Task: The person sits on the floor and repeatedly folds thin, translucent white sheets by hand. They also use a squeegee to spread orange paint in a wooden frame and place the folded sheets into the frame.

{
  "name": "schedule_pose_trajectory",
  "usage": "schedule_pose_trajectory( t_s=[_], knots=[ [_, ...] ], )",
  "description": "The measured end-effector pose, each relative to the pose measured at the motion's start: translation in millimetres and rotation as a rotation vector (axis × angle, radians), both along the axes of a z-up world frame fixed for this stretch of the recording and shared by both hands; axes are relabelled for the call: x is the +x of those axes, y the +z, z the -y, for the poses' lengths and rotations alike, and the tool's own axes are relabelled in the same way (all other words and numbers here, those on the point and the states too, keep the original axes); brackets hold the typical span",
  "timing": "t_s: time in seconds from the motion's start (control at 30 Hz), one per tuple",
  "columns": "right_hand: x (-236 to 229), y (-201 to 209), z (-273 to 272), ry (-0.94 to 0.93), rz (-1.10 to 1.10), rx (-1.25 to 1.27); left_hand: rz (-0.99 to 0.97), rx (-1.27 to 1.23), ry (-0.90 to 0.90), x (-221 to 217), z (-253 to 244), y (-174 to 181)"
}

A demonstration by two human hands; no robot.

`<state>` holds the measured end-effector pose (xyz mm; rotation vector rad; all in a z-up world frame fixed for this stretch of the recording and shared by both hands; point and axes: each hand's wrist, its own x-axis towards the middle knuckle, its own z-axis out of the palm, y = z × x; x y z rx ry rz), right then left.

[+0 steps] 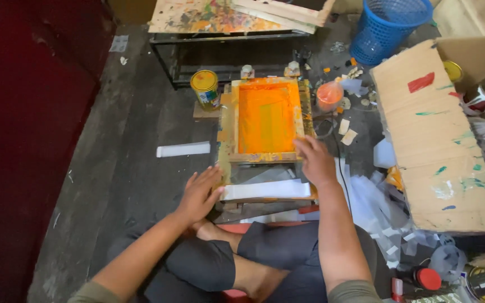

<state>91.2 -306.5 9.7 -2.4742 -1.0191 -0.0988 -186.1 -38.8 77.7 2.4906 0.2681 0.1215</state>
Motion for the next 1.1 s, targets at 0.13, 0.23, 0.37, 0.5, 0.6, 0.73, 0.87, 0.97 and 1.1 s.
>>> schedule_pose_trajectory(
  t_s=[0.13, 0.23, 0.37, 0.5, 0.6, 0.73, 0.87, 0.97, 1.1],
  knots=[
    [-11, 19, -10, 0.002, 0.002, -0.046, -0.037, 0.059, -0.043, 8, -4, -3],
    [-1, 13, -14, 0.026, 0.003, -0.111, 0.059, -0.036, 0.080, 21, 1, -3],
    [-2, 22, -26, 0.092, -0.037, -0.159, 0.182, -0.206, 0.228, 32, 6, -25],
    [0, 23, -31, 0.144, -0.108, -0.166, 0.166, -0.238, 0.234, 39, 7, -26],
    [3, 25, -31, 0.181, -0.134, -0.149, 0.140, -0.213, 0.234, 44, 3, -35],
    [5, 25, -38, 0.180, -0.206, -0.182, 0.130, -0.249, 0.221, 51, 12, -30],
    [6, 17, -43, 0.150, -0.173, -0.237, 0.183, -0.262, 0.217, 59, 26, -27],
    [5, 19, -43, 0.147, -0.099, -0.168, 0.221, -0.264, 0.199, 66, 32, -40],
    [3, 5, -43, 0.167, 0.027, -0.088, 0.197, -0.235, 0.166, 75, 39, -51]
  ],
)
